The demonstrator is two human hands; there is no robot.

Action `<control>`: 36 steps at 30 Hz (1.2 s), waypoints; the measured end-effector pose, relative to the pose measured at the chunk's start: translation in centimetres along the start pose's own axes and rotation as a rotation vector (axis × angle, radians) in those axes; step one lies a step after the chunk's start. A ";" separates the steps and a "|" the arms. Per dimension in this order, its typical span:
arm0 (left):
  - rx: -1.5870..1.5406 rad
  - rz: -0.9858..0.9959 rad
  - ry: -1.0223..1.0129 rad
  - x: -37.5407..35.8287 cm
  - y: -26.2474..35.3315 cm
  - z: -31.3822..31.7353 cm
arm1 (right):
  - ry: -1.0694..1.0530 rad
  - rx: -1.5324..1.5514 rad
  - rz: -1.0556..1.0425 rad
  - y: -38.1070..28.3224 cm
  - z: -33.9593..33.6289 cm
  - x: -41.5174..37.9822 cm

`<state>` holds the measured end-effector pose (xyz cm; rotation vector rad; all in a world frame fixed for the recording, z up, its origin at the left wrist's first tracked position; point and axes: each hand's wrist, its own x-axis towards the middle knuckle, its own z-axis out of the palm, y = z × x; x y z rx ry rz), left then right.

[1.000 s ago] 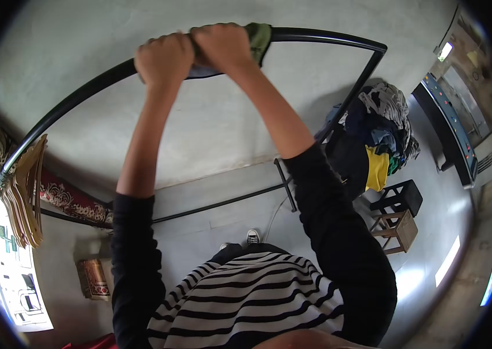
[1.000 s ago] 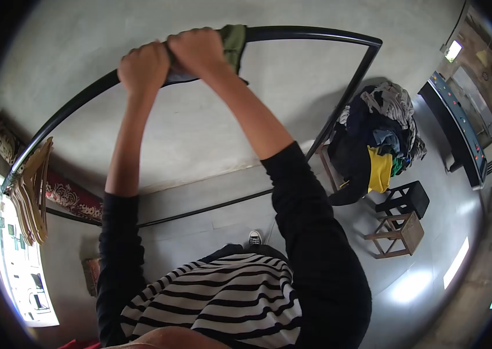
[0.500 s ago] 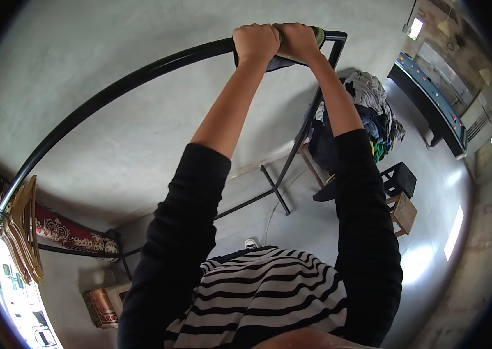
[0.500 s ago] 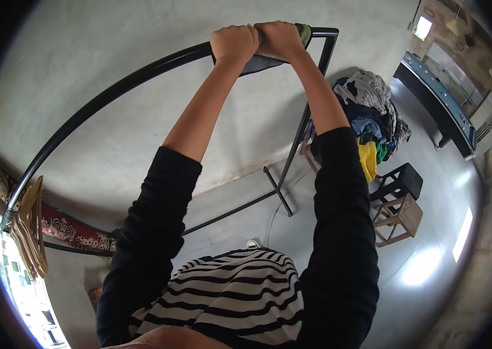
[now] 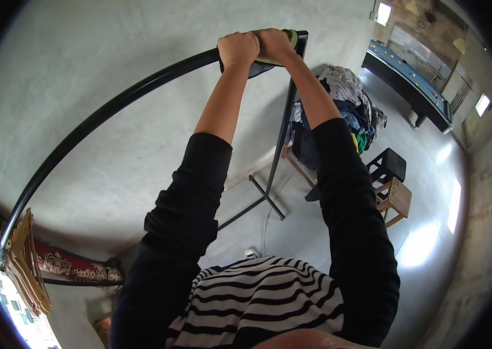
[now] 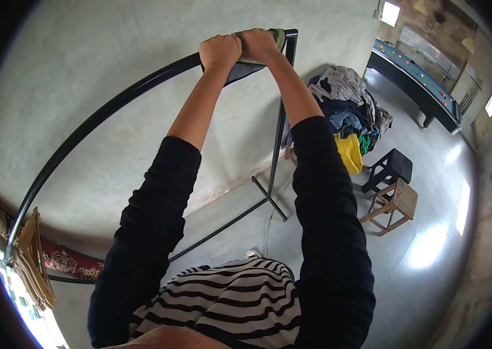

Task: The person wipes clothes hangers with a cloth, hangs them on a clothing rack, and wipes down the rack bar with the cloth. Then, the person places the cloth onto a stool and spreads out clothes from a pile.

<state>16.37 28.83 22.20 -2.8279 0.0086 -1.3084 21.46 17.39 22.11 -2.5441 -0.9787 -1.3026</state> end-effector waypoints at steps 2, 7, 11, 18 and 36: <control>-0.021 -0.015 -0.021 0.1 0.1 0.2 | -0.106 0.009 0.041 0.2 0.3 0.1; -0.019 0.015 -0.002 0.8 1.5 1.1 | -0.037 0.041 0.051 1.7 0.4 -0.3; -0.025 0.009 -0.004 1.5 2.9 2.1 | -0.044 0.067 0.071 3.3 0.5 -0.7; -0.069 0.024 0.021 2.4 4.7 3.3 | 0.060 0.027 0.026 5.1 0.5 -1.3; -0.099 0.073 -0.031 1.5 2.7 2.3 | 0.165 -0.010 0.009 3.6 2.0 -1.2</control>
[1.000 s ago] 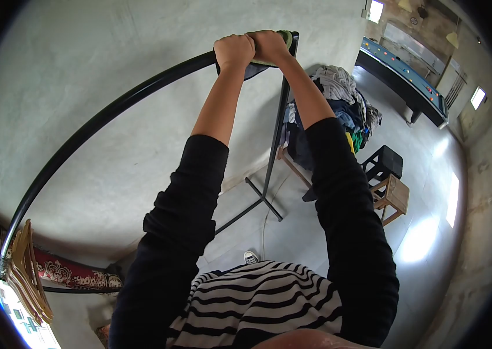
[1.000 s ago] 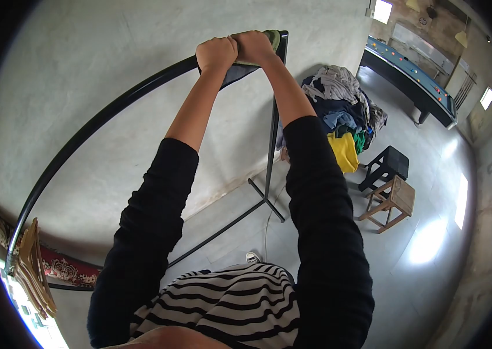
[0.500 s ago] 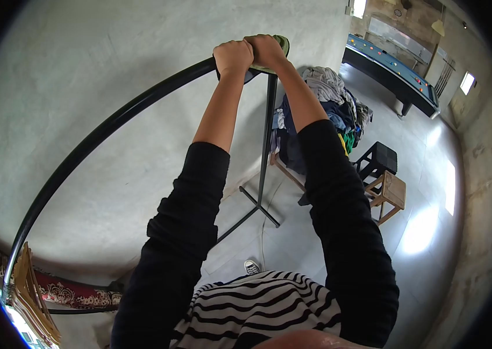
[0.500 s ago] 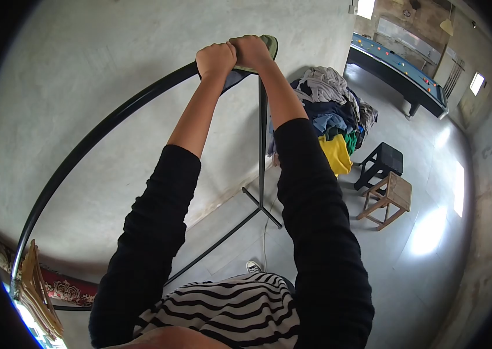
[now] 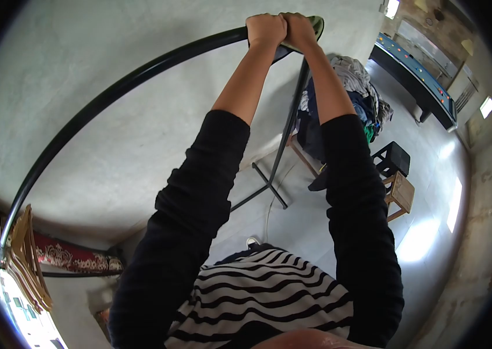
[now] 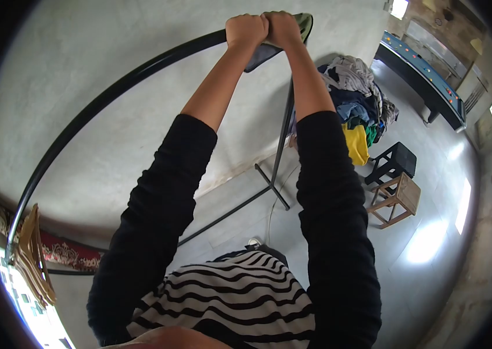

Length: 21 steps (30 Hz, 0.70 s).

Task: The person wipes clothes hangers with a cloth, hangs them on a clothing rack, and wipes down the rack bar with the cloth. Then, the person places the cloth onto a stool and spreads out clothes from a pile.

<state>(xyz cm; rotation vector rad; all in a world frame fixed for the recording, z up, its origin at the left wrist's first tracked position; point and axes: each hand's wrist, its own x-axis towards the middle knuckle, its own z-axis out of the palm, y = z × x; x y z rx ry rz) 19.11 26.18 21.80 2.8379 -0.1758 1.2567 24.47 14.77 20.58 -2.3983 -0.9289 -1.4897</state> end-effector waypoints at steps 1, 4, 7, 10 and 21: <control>0.000 -0.004 -0.035 -0.4 -0.6 -0.5 | 0.010 0.003 -0.011 -0.7 0.1 0.1; 0.025 0.000 0.008 -2.0 -2.6 -2.0 | 0.048 0.024 0.003 -3.6 -0.2 0.4; 0.050 0.003 0.010 -3.7 -5.0 -3.7 | 0.038 0.047 0.016 -6.7 -0.2 0.8; 0.039 -0.007 -0.010 -5.0 -8.1 -4.1 | 0.026 0.066 0.011 -10.8 -0.1 1.2; 0.170 0.070 0.072 -14.7 -22.7 -15.0 | 0.202 0.148 0.023 -30.5 -2.4 4.6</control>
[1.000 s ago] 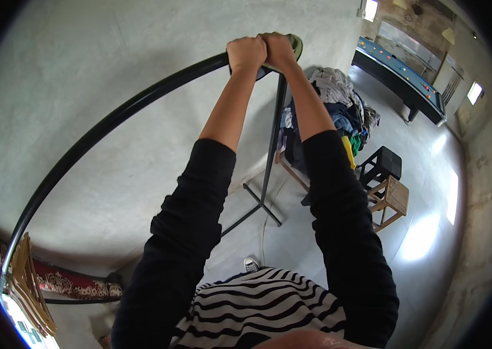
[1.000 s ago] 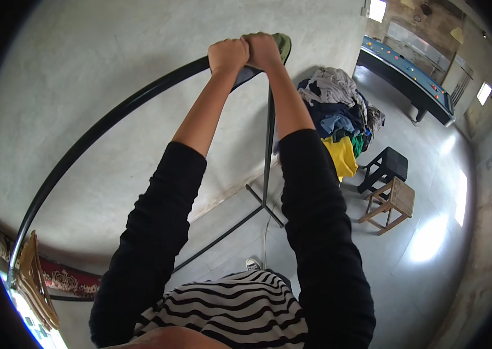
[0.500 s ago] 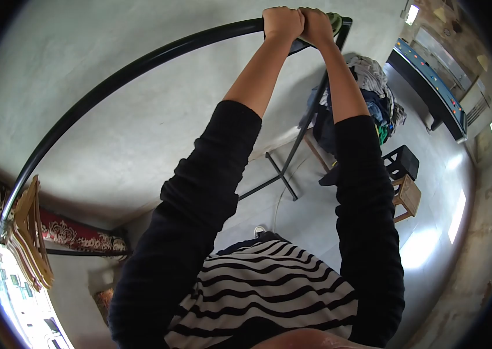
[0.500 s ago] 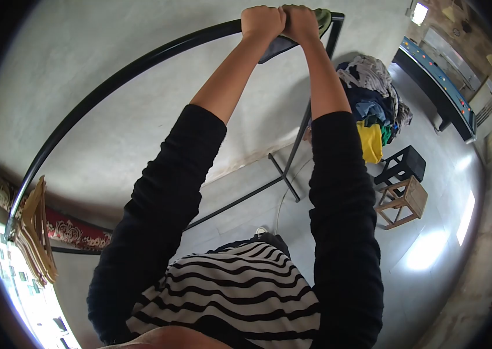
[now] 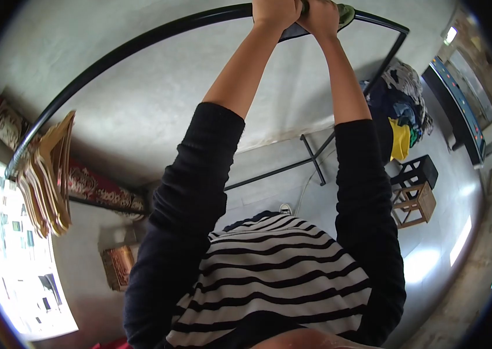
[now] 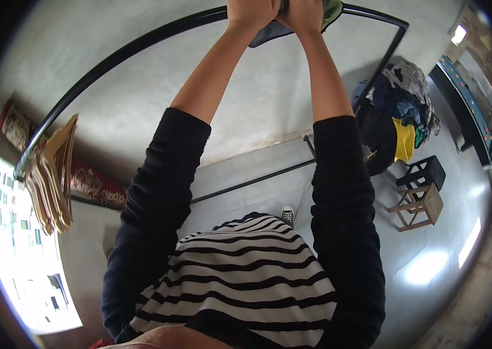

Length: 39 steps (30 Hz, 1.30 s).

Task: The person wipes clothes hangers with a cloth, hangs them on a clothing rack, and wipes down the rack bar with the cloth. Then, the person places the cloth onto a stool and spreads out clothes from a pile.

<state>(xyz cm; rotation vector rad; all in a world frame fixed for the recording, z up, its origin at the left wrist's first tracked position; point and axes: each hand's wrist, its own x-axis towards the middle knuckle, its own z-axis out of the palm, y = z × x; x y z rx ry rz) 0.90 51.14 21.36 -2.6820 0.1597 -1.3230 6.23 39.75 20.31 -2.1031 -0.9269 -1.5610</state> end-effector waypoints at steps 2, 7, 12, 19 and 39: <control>0.152 -0.072 0.038 -2.5 -1.3 -3.2 | 0.004 0.025 -0.016 -3.3 0.6 0.7; 0.090 -0.151 -0.036 -6.5 -8.6 -5.7 | -0.035 -0.012 -0.007 -12.4 0.3 1.9; 0.105 -0.243 0.010 -10.6 -15.7 -10.1 | 0.095 0.046 -0.129 -19.6 3.6 2.4; 0.385 -0.259 0.190 -16.2 -22.2 -14.7 | 0.107 0.129 -0.102 -30.9 5.9 3.8; 0.656 -0.177 -0.115 -30.9 -47.2 -23.9 | -0.294 0.445 -0.287 -55.2 7.1 8.7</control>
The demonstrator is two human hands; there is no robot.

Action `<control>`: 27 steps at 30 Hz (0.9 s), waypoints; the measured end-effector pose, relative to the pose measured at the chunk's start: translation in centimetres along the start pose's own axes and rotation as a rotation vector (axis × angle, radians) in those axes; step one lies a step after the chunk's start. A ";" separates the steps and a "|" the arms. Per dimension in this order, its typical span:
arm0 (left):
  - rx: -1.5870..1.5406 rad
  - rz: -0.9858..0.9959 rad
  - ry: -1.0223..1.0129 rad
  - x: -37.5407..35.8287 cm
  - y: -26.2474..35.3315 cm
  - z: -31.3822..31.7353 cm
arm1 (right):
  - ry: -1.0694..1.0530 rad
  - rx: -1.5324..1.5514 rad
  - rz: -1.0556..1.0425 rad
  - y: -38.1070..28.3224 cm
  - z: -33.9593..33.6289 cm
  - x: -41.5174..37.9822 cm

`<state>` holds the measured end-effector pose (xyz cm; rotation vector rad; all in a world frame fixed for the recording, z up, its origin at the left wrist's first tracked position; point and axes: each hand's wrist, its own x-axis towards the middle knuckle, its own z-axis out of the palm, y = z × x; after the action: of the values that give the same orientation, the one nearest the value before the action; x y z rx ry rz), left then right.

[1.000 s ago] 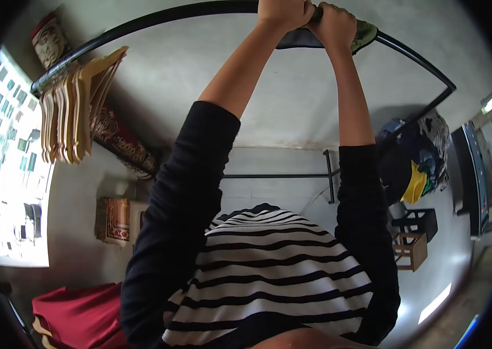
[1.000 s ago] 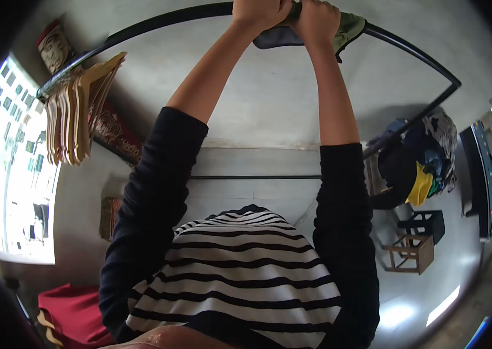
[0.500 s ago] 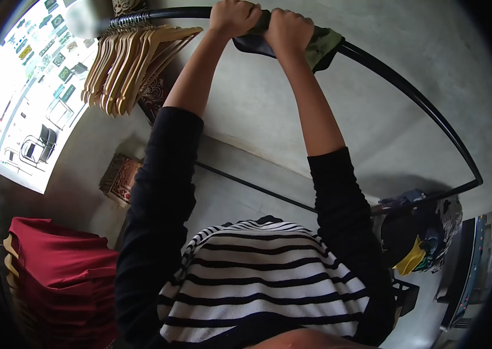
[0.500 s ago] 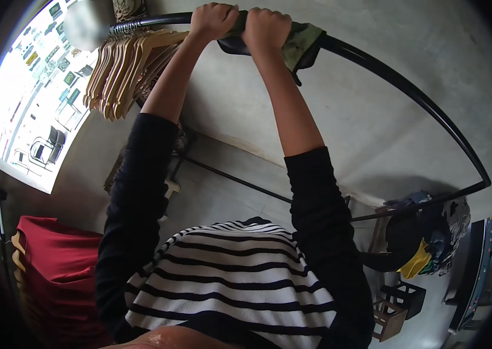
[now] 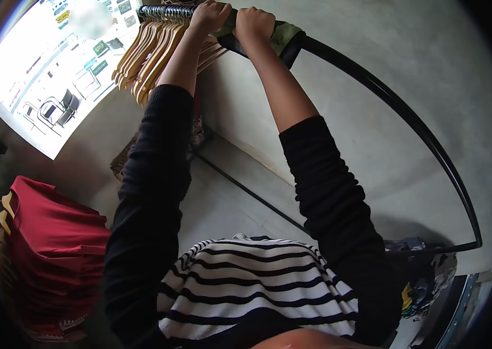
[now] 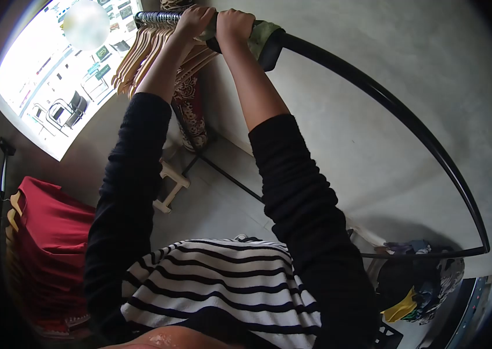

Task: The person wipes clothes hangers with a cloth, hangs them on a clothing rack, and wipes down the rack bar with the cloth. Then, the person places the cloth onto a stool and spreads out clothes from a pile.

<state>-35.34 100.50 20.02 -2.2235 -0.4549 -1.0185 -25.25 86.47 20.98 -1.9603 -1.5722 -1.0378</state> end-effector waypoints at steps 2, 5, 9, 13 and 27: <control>-0.084 -0.081 0.008 -0.2 -0.4 0.3 | -0.063 -0.003 -0.005 -0.7 0.2 0.5; -0.174 -0.139 -0.012 -0.5 -0.3 -0.1 | -0.107 0.000 0.002 -1.2 1.9 1.3; -0.685 -0.048 0.407 -0.8 0.3 -0.1 | 0.332 -0.005 0.101 -1.3 4.9 0.7; -0.237 -0.380 0.112 0.1 1.9 -2.2 | -0.007 -0.002 0.016 -1.3 3.9 1.8; -0.498 -0.367 0.198 8.9 28.2 -11.1 | 0.164 -0.229 0.044 21.9 -12.5 -14.7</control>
<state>-20.40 72.70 20.78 -2.4808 -0.5825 -1.6819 -9.14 62.08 20.44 -1.9872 -1.3677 -1.3744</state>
